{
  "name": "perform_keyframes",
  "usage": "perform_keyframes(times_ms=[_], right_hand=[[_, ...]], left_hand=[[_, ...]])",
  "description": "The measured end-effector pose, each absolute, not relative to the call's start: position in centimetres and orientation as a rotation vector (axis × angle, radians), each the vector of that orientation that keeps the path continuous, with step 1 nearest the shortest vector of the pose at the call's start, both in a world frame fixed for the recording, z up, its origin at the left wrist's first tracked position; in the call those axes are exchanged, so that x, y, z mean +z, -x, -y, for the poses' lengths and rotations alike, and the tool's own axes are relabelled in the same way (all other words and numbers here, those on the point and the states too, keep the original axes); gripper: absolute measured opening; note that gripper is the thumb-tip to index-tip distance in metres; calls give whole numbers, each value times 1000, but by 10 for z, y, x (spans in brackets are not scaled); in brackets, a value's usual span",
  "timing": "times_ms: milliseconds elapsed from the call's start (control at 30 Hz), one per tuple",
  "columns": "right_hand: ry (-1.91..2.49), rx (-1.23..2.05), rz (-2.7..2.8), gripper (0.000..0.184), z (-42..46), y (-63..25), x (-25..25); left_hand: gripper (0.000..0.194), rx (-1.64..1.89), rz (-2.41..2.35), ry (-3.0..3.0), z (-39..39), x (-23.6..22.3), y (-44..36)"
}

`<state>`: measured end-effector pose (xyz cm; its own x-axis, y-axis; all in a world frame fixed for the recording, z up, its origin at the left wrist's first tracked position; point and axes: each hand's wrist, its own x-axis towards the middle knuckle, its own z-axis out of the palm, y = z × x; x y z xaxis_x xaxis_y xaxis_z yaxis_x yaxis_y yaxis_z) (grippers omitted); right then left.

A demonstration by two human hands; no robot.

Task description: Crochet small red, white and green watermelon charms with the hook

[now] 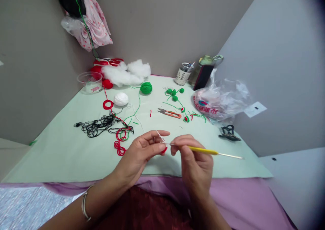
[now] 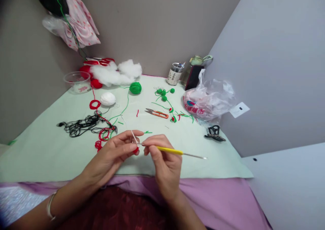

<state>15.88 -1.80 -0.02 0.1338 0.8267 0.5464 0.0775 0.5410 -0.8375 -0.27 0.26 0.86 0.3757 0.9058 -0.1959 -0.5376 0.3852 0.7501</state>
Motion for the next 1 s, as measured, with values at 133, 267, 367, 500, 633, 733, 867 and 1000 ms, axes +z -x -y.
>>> perform_keyframes(times_ms=[133, 267, 367, 500, 633, 733, 867, 1000], right_hand=[[863, 689, 1378, 18, 17, -158, -4], [805, 890, 1250, 18, 15, -162, -9], [751, 988, 1178, 20, 13, -165, -8], [708, 998, 1199, 22, 14, -167, -4], [748, 886, 1323, 22, 20, -171, -3], [778, 655, 1467, 22, 24, -173, -3], [788, 346, 1717, 25, 29, -174, -3], [822, 17, 1875, 32, 30, -172, -11]], left_hand=[[34, 1002, -682, -798, 1, 9, 2], [35, 1003, -720, -844, 0, 10, 6], [33, 1008, -727, -842, 0, 11, 8], [32, 998, -731, -842, 1, 12, 9], [30, 1004, -731, -873, 0, 11, 9], [29, 1007, -726, -882, 0, 11, 9], [30, 1020, -746, -882, 1, 11, 8], [33, 1044, -739, -863, 3, 12, 4]])
